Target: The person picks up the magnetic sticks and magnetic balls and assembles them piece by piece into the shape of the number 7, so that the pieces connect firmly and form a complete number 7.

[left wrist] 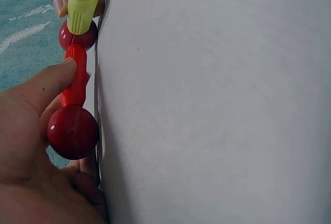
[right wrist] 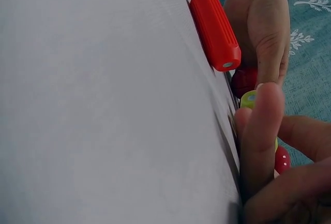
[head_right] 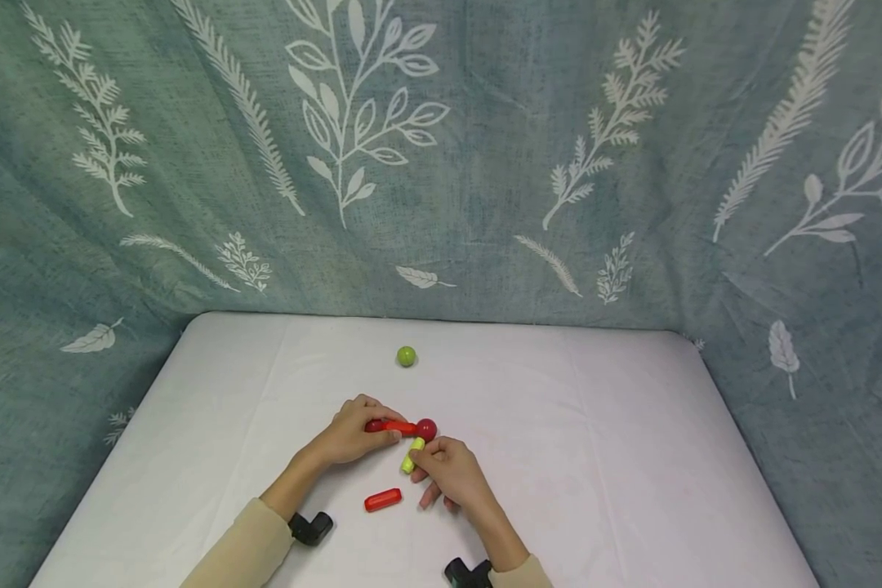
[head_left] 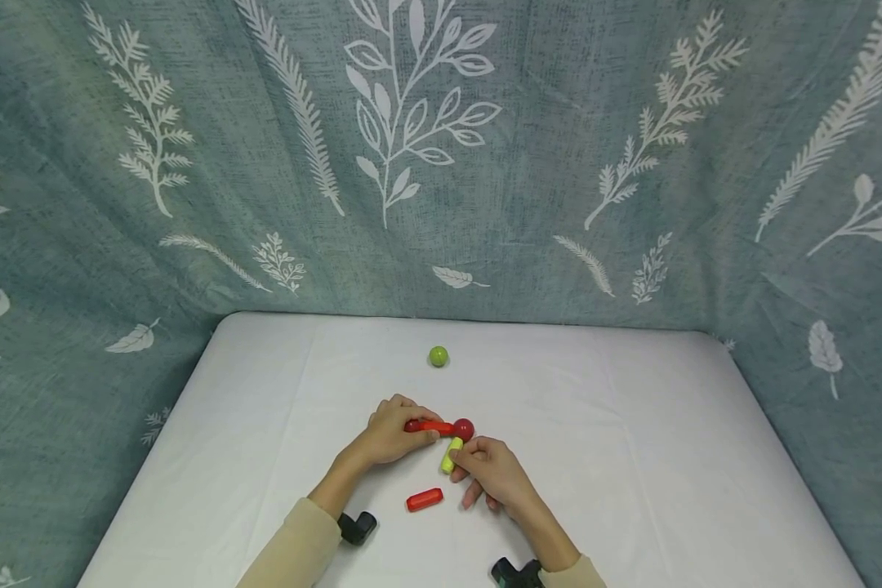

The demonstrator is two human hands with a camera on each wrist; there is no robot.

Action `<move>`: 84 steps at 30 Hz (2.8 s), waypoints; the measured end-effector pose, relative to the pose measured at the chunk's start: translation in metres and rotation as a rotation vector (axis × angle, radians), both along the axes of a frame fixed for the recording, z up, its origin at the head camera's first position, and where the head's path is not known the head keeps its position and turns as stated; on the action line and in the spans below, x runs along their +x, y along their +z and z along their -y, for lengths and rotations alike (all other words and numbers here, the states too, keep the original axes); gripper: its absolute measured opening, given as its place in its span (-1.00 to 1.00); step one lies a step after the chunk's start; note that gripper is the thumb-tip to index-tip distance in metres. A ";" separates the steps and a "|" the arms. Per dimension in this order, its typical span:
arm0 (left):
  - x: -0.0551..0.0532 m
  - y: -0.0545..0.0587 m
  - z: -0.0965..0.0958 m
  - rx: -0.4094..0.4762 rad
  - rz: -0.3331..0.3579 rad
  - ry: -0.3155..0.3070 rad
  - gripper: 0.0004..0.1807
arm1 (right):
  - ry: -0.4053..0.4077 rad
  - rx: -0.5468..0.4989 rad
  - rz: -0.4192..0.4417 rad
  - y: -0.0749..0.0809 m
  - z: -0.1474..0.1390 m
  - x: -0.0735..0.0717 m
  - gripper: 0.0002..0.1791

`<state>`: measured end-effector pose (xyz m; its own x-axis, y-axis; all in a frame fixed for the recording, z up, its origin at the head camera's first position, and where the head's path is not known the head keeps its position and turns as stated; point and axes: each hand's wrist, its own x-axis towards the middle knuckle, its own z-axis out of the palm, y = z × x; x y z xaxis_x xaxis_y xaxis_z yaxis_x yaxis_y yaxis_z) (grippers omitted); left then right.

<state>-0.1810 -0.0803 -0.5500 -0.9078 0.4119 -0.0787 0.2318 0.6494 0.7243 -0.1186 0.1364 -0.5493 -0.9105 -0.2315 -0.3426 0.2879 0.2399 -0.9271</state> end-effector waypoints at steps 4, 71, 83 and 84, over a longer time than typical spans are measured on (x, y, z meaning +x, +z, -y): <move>0.000 0.000 0.000 0.004 0.001 0.000 -0.76 | -0.002 0.002 0.004 0.001 0.001 0.000 -0.65; 0.086 0.018 0.007 -0.129 0.000 -0.110 -0.69 | -0.001 -0.010 -0.012 0.002 -0.001 0.003 -0.64; 0.087 0.020 -0.001 -0.166 -0.025 -0.109 -0.70 | 0.003 -0.010 -0.020 0.001 0.000 0.002 -0.64; 0.087 0.020 -0.001 -0.166 -0.023 -0.109 -0.71 | 0.003 -0.008 -0.021 0.000 0.000 0.002 -0.64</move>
<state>-0.0943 -0.0795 -0.5303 -0.8608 0.4911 -0.1336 0.3227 0.7296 0.6029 -0.1163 0.1368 -0.5489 -0.9166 -0.2372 -0.3219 0.2680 0.2329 -0.9348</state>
